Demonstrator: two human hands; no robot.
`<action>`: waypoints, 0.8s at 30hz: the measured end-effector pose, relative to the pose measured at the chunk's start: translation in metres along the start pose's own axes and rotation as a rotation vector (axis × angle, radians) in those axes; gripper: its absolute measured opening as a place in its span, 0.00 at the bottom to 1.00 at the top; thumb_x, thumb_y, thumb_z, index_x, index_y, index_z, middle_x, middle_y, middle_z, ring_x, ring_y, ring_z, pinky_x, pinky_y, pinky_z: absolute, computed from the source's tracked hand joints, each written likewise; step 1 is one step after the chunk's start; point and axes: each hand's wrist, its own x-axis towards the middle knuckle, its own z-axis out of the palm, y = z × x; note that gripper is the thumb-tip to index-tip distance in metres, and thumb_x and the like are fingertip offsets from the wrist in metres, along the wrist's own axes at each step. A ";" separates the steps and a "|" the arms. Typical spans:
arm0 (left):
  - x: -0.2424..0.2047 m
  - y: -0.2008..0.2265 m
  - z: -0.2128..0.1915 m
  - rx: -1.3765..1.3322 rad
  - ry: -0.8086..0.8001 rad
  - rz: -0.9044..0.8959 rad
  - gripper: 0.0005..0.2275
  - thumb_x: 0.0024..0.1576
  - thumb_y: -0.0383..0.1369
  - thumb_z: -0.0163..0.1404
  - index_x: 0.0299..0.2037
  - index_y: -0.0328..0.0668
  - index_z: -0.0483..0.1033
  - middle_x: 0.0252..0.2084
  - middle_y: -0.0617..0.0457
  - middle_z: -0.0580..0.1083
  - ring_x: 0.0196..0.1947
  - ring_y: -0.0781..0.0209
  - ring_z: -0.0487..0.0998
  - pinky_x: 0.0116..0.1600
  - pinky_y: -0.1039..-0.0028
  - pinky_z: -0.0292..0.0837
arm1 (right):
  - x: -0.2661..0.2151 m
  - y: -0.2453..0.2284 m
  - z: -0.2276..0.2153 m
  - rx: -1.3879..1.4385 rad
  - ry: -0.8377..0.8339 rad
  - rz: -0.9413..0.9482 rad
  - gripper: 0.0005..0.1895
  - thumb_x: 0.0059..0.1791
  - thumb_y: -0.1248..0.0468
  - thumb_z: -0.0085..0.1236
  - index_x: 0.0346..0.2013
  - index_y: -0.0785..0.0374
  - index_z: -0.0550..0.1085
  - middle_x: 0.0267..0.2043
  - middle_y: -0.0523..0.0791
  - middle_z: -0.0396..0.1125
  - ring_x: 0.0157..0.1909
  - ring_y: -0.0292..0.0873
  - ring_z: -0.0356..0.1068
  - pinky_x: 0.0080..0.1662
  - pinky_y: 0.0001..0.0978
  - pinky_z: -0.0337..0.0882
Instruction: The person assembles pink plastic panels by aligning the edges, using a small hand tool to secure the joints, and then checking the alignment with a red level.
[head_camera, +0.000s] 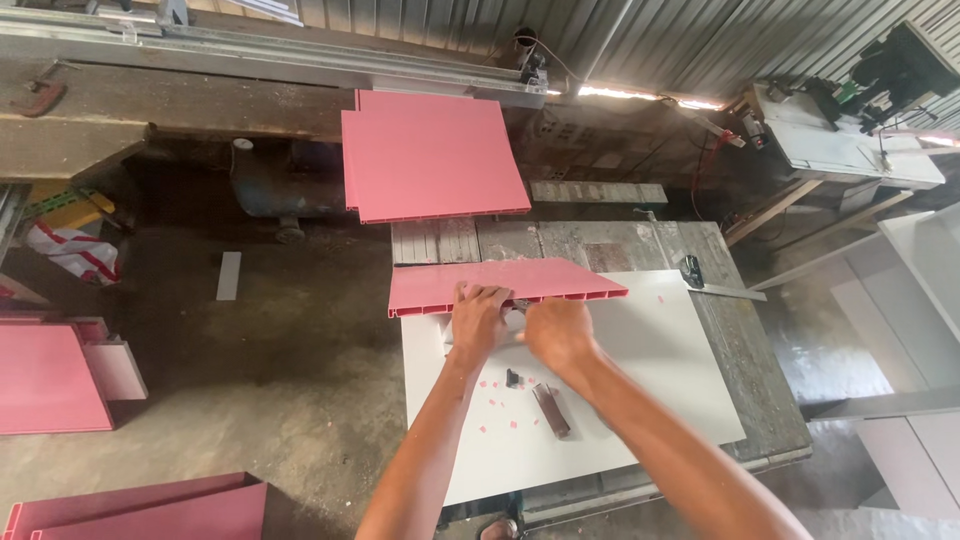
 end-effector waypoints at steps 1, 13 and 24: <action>0.000 0.001 -0.004 0.000 -0.001 -0.001 0.07 0.57 0.37 0.56 0.45 0.61 0.79 0.45 0.62 0.80 0.51 0.60 0.77 0.67 0.56 0.54 | -0.003 0.006 -0.011 0.000 -0.001 -0.001 0.11 0.52 0.66 0.54 0.34 0.67 0.82 0.33 0.54 0.75 0.37 0.52 0.79 0.34 0.43 0.79; 0.000 0.000 -0.001 -0.014 -0.039 -0.012 0.13 0.59 0.37 0.54 0.53 0.60 0.79 0.51 0.60 0.80 0.56 0.60 0.77 0.71 0.55 0.49 | -0.015 0.077 -0.026 0.018 -0.235 -0.028 0.32 0.52 0.40 0.51 0.43 0.68 0.81 0.46 0.56 0.76 0.54 0.57 0.76 0.56 0.53 0.74; 0.003 0.006 -0.010 0.014 -0.058 -0.046 0.12 0.59 0.36 0.55 0.52 0.61 0.80 0.50 0.62 0.80 0.54 0.62 0.77 0.70 0.55 0.50 | 0.012 0.120 0.009 0.100 -0.256 -0.086 0.34 0.50 0.34 0.49 0.36 0.62 0.82 0.40 0.54 0.77 0.49 0.56 0.77 0.52 0.50 0.75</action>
